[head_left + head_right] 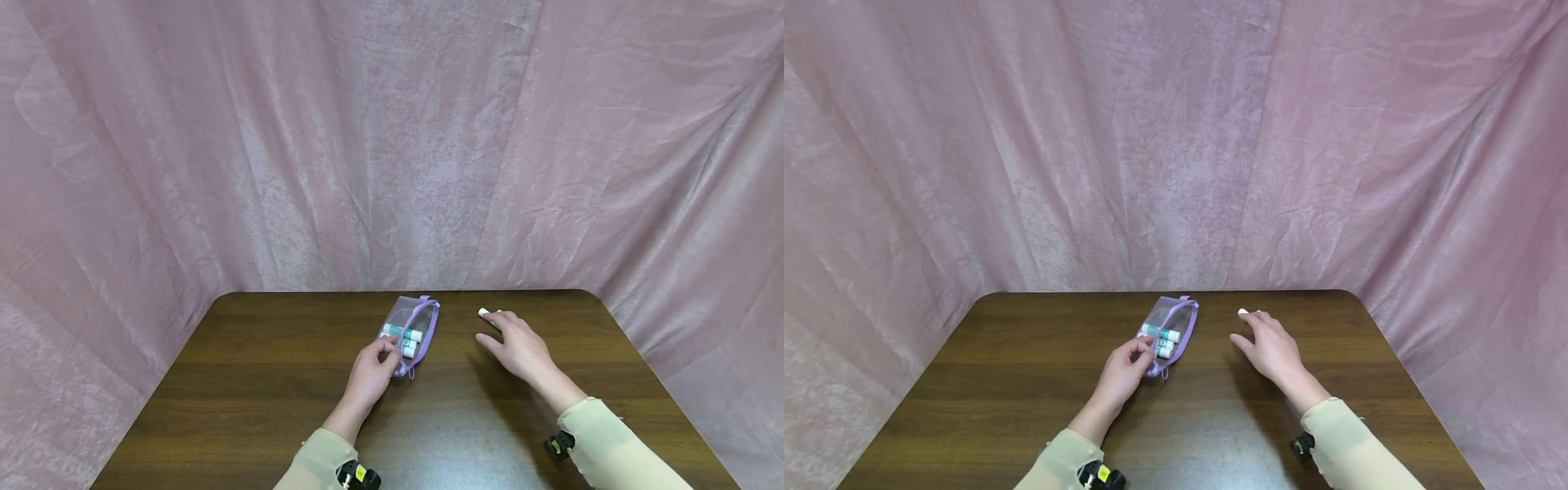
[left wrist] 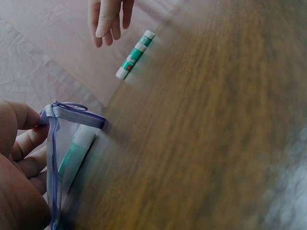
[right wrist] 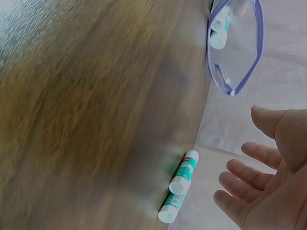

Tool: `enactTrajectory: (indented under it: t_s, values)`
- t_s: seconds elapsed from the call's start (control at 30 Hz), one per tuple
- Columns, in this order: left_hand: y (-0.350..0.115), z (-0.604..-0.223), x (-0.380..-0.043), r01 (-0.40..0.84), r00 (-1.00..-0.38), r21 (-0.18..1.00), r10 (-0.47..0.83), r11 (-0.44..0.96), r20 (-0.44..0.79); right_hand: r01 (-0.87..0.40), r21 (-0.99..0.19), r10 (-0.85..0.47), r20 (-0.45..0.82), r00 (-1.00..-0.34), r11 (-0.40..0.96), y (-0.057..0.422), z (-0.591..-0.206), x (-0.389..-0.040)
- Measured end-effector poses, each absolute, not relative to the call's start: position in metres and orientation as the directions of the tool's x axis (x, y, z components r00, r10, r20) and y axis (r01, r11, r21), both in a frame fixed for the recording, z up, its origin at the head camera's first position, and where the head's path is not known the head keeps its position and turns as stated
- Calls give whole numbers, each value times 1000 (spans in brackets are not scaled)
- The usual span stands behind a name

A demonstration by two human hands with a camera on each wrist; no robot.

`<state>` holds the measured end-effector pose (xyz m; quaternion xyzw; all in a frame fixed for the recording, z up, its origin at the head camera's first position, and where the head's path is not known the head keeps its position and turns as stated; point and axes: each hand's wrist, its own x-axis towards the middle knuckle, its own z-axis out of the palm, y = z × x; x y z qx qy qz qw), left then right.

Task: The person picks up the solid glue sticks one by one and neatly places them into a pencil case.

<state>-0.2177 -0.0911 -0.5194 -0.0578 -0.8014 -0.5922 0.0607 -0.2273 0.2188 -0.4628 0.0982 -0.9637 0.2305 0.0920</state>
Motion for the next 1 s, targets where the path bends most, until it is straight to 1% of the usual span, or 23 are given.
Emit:
enactTrajectory:
  t_s: [0.57,1.0]
  values:
    - [-91,-521,-219,162,-986,943,16,291,165,-208,-436,-110,240,-964,876,240,-463,-226]
    - [-91,-518,-217,149,-988,943,14,297,152,-187,-431,-95,226,-969,883,255,-466,-226]
